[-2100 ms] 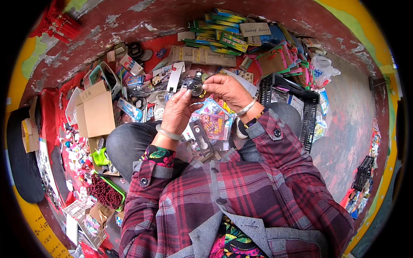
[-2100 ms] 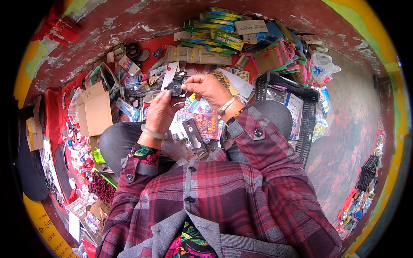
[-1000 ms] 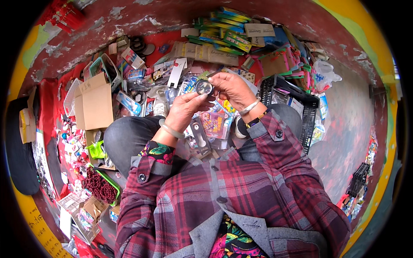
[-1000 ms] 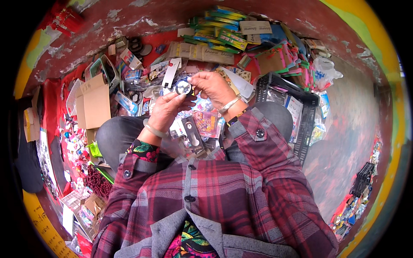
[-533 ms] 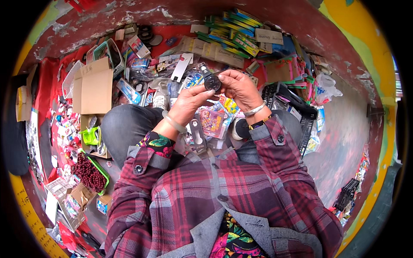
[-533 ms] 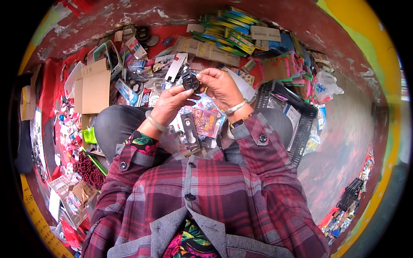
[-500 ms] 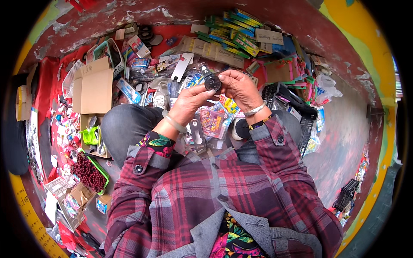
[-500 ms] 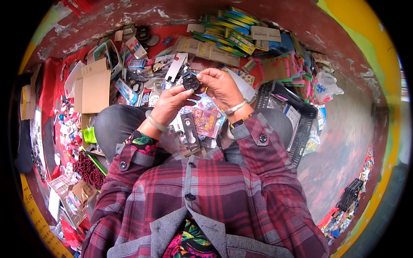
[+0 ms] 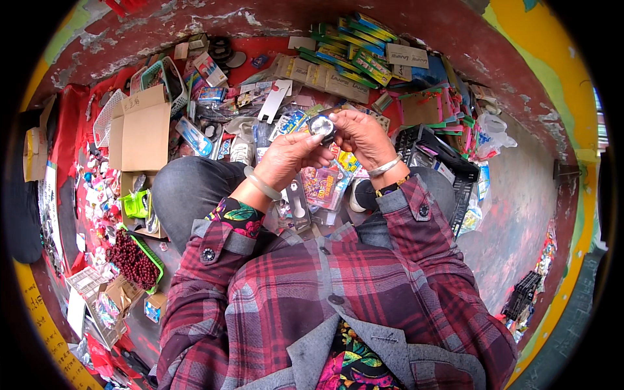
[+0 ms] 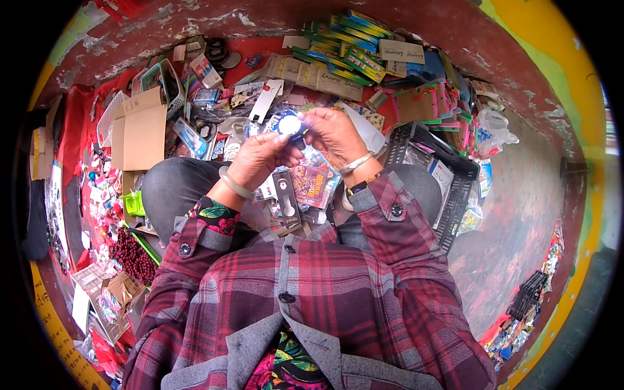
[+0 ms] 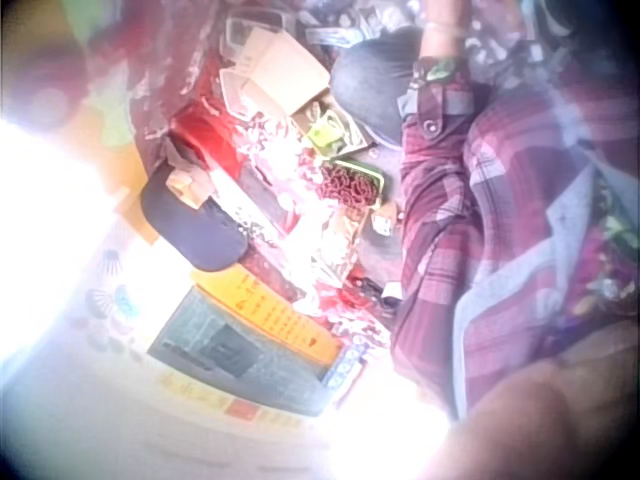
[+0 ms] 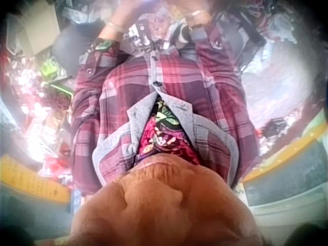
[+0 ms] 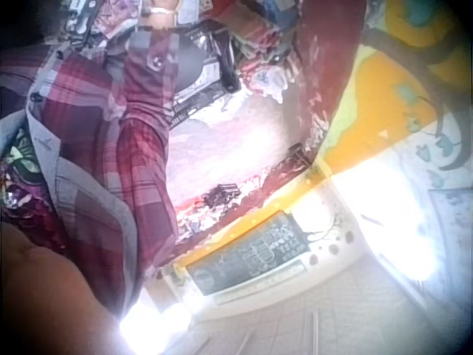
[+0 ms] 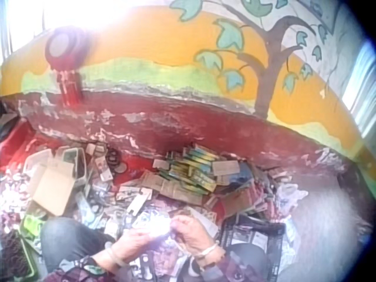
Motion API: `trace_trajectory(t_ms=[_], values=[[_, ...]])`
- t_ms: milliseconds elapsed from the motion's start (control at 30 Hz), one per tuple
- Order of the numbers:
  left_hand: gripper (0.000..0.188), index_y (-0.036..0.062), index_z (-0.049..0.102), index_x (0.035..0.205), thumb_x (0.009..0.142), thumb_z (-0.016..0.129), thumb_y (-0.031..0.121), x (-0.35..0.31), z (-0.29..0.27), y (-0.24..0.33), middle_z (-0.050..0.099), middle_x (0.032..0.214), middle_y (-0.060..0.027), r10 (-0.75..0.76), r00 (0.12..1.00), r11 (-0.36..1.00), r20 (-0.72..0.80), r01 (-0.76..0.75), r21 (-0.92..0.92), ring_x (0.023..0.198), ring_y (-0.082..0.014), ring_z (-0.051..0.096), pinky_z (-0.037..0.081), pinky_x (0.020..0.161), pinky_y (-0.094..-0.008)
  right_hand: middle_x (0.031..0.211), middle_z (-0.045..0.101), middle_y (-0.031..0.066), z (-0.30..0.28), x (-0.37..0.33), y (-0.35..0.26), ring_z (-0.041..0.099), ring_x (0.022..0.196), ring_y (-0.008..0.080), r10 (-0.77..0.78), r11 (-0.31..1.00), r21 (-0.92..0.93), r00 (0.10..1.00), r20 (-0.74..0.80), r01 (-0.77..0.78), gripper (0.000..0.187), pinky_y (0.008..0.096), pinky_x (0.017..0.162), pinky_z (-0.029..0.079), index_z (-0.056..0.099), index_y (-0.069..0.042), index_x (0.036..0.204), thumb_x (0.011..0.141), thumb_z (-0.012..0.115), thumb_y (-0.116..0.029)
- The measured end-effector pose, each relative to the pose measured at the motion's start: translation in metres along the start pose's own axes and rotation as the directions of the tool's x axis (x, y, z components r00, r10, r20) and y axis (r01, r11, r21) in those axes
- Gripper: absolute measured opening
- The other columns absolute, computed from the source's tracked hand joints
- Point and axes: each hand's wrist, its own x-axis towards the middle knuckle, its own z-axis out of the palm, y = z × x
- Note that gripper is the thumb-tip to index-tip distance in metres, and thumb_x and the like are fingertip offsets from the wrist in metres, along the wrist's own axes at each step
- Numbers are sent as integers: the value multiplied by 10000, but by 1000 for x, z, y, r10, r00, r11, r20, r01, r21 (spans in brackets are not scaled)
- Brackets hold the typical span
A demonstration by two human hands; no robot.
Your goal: The person sits cross-legged on the floor and inspects a wristwatch by turning it over and examining the face and band. They then pick up a small box, open it, and remove a watch from the packaging to inspect it as well.
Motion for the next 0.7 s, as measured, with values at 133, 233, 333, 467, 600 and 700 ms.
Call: trace_trajectory(t_ms=[133,233,333,467,600,700], values=[[255,-9,625,944,891,552,230,-1,-1,1,659,799,-110,10,999,1000,48,-11,18,694,-162,632,508,674,-254,768,607,7,2,-1,-2,525,588,46,7,1000,20,1000,17,-7,147,157,484,376,611,-29,866,840,627,-172],[253,-21,629,914,893,548,218,-2,3,2,657,798,-114,37,998,998,54,-40,49,701,-164,633,509,682,-258,764,608,4,7,-3,-5,528,611,50,-3,1000,31,1000,25,2,136,174,520,396,611,-38,859,839,627,-172],[253,-33,630,895,895,543,205,-5,7,6,656,809,-118,36,997,997,63,-41,69,710,-163,632,510,694,-262,748,604,-3,7,-4,-7,520,612,52,-11,999,35,998,57,9,123,185,533,397,612,-48,851,836,629,-169],[256,-37,629,901,895,544,204,-7,12,11,654,827,-117,7,998,997,66,-12,81,729,-167,632,507,715,-270,691,573,-26,7,-4,-8,485,569,44,-16,1000,25,998,55,15,107,182,511,367,612,-58,834,831,634,-162],[241,-40,621,931,897,532,181,-9,13,12,653,845,-129,7,998,995,66,-14,102,741,-169,623,498,723,-274,641,532,-46,6,-3,-9,448,529,33,-25,1000,-12,999,43,25,103,177,481,333,609,-61,816,829,637,-159],[234,-39,619,944,898,526,170,-10,14,13,654,855,-133,11,997,992,72,-20,123,747,-166,619,494,724,-272,641,526,-50,6,-3,-9,440,521,29,-26,1000,-10,998,58,26,105,174,468,316,607,-61,809,828,638,-160]])
